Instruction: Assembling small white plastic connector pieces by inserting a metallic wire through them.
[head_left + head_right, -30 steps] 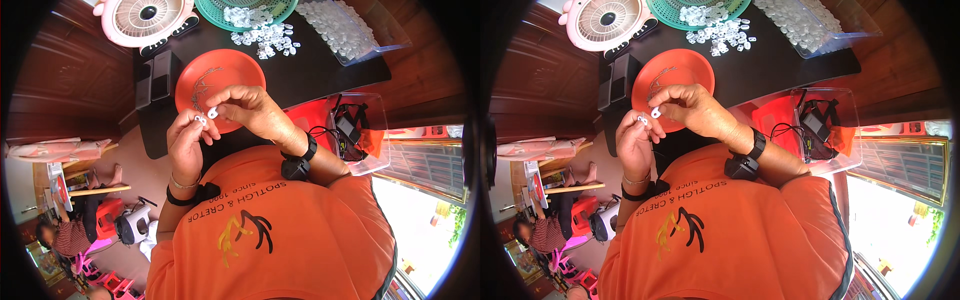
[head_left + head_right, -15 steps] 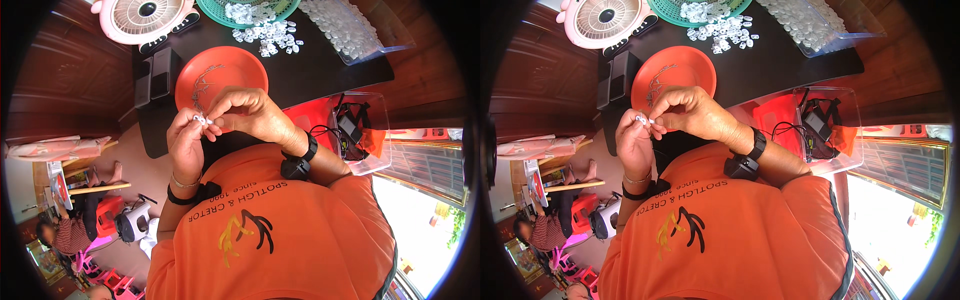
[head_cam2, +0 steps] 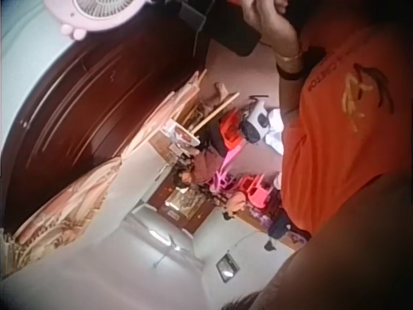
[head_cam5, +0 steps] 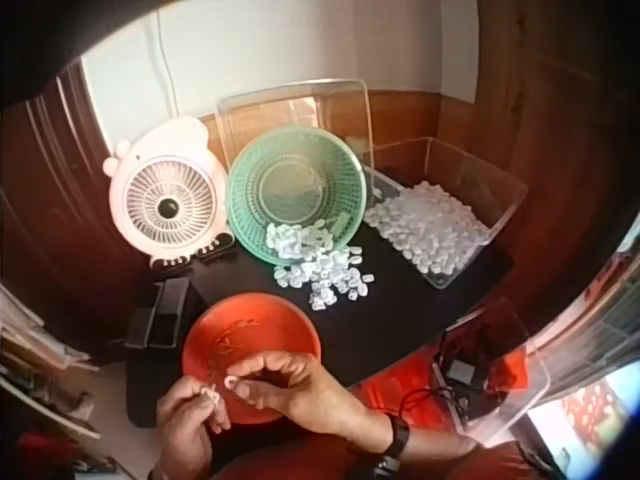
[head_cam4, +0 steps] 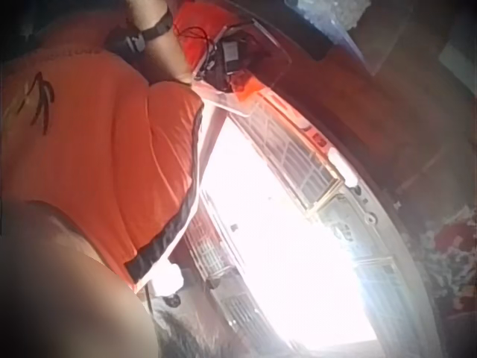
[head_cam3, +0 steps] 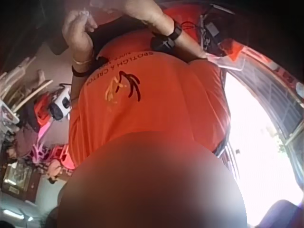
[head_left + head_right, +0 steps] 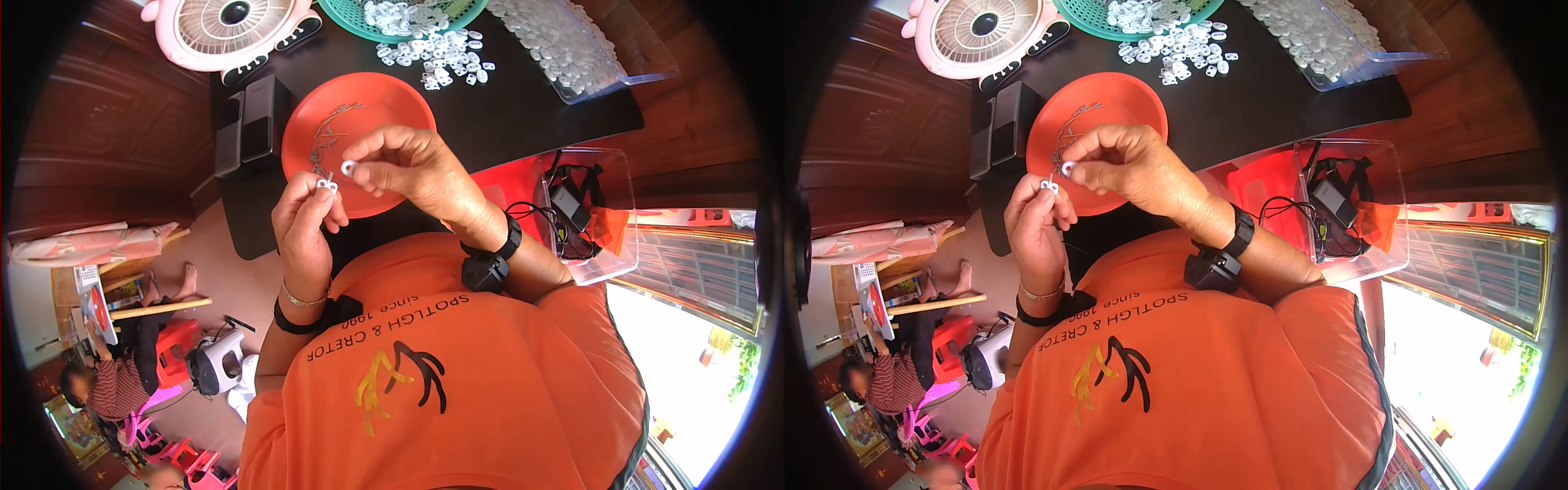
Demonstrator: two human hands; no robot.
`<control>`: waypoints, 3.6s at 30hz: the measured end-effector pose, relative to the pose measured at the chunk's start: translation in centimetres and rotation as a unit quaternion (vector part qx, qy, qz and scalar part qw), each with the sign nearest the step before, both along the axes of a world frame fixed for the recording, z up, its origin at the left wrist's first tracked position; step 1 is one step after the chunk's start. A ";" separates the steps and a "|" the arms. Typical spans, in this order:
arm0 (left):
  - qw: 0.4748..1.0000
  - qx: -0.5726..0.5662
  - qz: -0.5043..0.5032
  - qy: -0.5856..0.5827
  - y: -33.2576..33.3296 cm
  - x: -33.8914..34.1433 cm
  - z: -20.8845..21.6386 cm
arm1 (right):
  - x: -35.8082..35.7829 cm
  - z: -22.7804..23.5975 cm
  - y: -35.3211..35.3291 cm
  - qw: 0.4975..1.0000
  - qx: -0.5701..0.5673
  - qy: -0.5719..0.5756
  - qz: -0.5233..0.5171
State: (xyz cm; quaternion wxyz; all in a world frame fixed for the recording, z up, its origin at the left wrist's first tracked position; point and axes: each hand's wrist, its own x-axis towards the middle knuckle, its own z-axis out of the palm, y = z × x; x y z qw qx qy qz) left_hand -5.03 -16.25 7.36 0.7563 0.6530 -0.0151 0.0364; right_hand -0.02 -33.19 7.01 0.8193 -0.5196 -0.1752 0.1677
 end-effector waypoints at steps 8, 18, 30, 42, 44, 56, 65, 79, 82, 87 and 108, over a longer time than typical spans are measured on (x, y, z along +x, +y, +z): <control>0.995 0.099 0.011 0.031 -0.2 0.0 0.1 | 0.3 0.2 -0.3 1.000 -0.016 0.022 0.003; 0.994 0.101 0.008 0.029 -0.2 -0.1 0.2 | 0.1 0.2 -0.3 1.000 -0.018 0.006 0.001; 0.993 0.113 0.007 0.031 -0.5 -0.4 0.5 | -0.3 0.3 0.1 0.998 -0.039 -0.044 -0.026; 0.995 0.097 0.016 0.028 -0.9 -0.5 0.2 | -0.6 -0.3 0.4 0.995 -0.050 -0.083 0.005; 0.995 0.091 0.015 0.031 -1.0 -0.5 0.2 | -0.7 -0.2 0.4 0.997 -0.028 -0.068 0.018; 0.997 0.044 0.017 0.057 -1.1 -0.7 0.1 | -1.0 0.2 0.2 0.959 -0.162 -0.231 -0.026; 0.997 0.007 0.042 0.066 -1.3 -0.6 -0.4 | -1.5 0.7 0.8 0.869 -0.287 -0.382 -0.132; 0.997 0.043 0.040 0.057 -1.5 -1.0 -0.2 | -1.6 0.8 0.7 0.859 -0.272 -0.416 -0.120; 0.998 0.042 0.032 0.039 -1.6 -0.9 -0.1 | -1.7 1.3 0.6 0.851 -0.283 -0.426 -0.121; 0.999 0.039 0.007 -0.016 -1.0 -0.6 0.8 | 1.4 4.7 -3.5 0.733 -0.357 -0.526 -0.242; 0.997 0.062 -0.036 0.004 0.6 -1.5 0.0 | 12.9 -1.4 -7.7 0.633 -0.663 -0.355 -0.184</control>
